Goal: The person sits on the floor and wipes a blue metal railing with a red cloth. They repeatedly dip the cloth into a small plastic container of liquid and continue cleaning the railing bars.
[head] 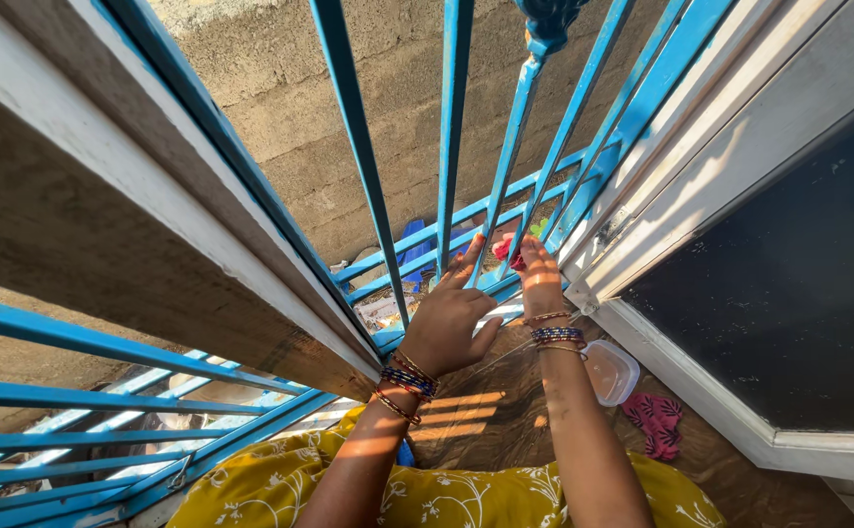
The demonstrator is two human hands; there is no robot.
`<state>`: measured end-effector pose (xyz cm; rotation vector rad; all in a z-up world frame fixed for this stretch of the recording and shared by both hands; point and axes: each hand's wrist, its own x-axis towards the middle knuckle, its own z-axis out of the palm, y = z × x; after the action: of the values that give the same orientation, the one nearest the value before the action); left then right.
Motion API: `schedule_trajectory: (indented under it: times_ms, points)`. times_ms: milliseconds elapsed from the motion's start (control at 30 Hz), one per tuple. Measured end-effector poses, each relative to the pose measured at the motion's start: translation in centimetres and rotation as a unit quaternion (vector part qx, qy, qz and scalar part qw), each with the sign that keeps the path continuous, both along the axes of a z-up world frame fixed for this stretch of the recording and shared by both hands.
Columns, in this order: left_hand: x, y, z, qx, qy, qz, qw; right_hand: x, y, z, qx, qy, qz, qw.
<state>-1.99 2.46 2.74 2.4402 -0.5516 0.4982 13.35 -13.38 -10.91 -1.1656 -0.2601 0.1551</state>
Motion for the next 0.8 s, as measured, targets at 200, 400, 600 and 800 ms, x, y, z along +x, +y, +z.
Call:
schedule_trajectory:
  times_ms: [200, 400, 600, 800]
  points:
    - [0.8, 0.3, -0.4, -0.013, -0.006, -0.009, 1.0, 2.1, 0.7, 4.5, 0.076, -0.018, 0.029, 0.996]
    - [1.1, 0.8, -0.4, -0.004, 0.022, -0.016, 1.0, 1.0, 2.7, -0.4, -0.066, -0.148, -0.048, 0.986]
    - [-0.3, 0.7, 0.6, 0.0, -0.001, -0.015, 1.0, -1.0, 2.8, -4.3, -0.213, -0.054, -0.069, 0.973]
    - [0.4, 0.5, -0.7, 0.011, 0.001, -0.004, 1.0, 0.4, 0.8, 3.0, -0.078, -0.152, 0.001, 0.985]
